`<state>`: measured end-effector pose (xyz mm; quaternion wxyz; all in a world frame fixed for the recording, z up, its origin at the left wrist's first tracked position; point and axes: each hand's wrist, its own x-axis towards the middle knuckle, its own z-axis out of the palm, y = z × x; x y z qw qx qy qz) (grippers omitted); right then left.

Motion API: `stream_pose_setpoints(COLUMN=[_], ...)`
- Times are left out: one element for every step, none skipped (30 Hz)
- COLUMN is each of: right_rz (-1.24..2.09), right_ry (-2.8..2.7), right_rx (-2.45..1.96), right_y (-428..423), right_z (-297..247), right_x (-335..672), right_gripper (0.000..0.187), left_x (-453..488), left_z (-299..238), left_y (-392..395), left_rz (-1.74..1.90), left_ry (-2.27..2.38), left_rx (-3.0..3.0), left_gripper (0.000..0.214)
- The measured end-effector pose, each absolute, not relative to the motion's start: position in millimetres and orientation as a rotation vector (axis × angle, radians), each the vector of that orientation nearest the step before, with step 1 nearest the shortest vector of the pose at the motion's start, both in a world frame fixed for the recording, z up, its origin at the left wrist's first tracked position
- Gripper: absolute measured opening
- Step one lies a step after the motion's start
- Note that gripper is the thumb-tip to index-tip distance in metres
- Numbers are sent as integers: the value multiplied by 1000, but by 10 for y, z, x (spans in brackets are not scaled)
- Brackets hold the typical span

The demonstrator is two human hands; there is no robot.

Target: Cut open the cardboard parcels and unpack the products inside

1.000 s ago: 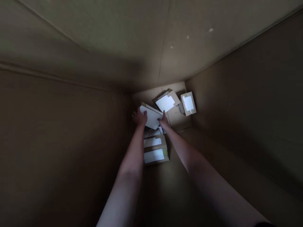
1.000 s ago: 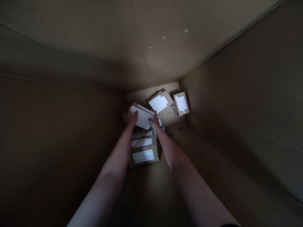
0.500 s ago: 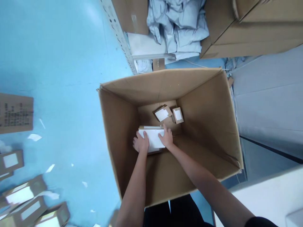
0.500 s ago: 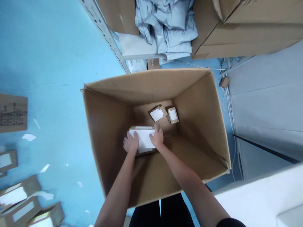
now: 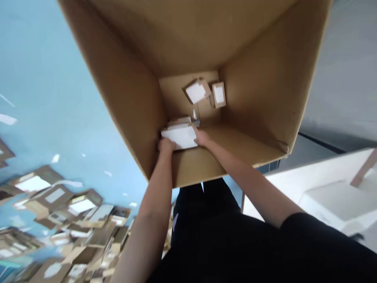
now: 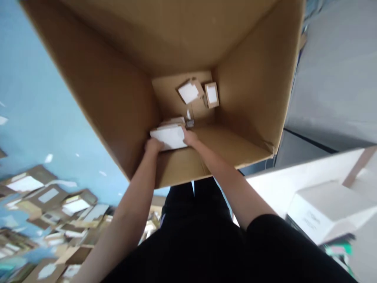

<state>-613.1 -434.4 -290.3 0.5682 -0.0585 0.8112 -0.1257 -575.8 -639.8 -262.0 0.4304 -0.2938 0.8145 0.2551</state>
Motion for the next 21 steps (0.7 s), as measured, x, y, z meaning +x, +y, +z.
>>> stream_pose_setpoints(right_rz=[-284, -280, -283, -296, -310, -318, -318, -310, -306, -311, -318, -331, -343, -354, -369, -384, -404, -425, -445, -458, -468], right_ry=[1956, 2003, 2041, 2083, 2125, 2161, 2192, 2222, 2260, 2301, 2330, 2356, 2375, 2382, 2383, 2378, 2374, 2379, 2392, 2413, 2437], right_rx=[-163, -178, -182, -185, -180, -167, -148, -123, -103, -98, -92, -92, -86, -76, -67, -60, -59, -60, -60, -55, -48], right_y=[-4300, -4259, -4225, -4198, -4176, -4156, -4134, -4106, -4067, -4017, -3955, -3885, -3811, -3739, -3674, -3621, -3583, -3559, -3547, -3544, -3547], right_z=[-2971, -3031, -3078, -3109, -3128, -3140, -3154, -3175, -3209, -3257, -3317, -3384, -3453, -3517, -3572, -3613, -3638, -3648, -3643, -3625, -3598], right_x=[-6193, -6263, -6341, -6427, -6522, -6623, -6727, -6832, -6932, -7024, -7105, -7174, -7229, -7272, -7307, -7335, -7362, -7389, -7418, -7450, -7483], right_gripper=[100, 97, 93, 89, 85, 82, 80, 79, 80, 81, 83, 84, 85, 86, 87, 88, 88, 88, 89, 90, 92], left_x=[-5798, -5861, -5947, -6054, -6177, -6310, -6447, -6583, -6714, -6834, -6943, -7039, -7122, -7192, -7252, -7304, -7351, -7394, -7435, -7475, -7513], left_z=[-2730, -2833, -2919, -2985, -3030, -3059, -3078, -3094, -3113, -3139, -3175, -3220, -3274, -3333, -3395, -3456, -3515, -3571, -3622, -3667, -3707], left_y=[-6408, -6415, -6419, -6420, -6418, -6412, -6401, -6385, -6363, -6336, -6305, -6272, -6239, -6208, -6181, -6160, -6144, -6133, -6125, -6118, -6109], left_rz=[586, 551, 583, 655, 724, 792, 832, 849, 841, 841, 831, 827, 835, 853, 876, 888, 889, 885, 877, 877, 898], left_ry=[1997, 1983, 2026, 2091, 2150, 2197, 2233, 2248, 2265, 2289, 2313, 2317, 2317, 2324, 2328, 2333, 2342, 2348, 2348, 2345, 2346], left_rx=[-772, -832, -847, -832, -824, -805, -788, -773, -749, -703, -649, -609, -577, -551, -521, -482, -440, -401, -379, -378, -393], left_gripper=[61, 59, 58, 59, 60, 63, 65, 67, 69, 72, 77, 81, 84, 87, 90, 94, 98, 101, 104, 106, 108])
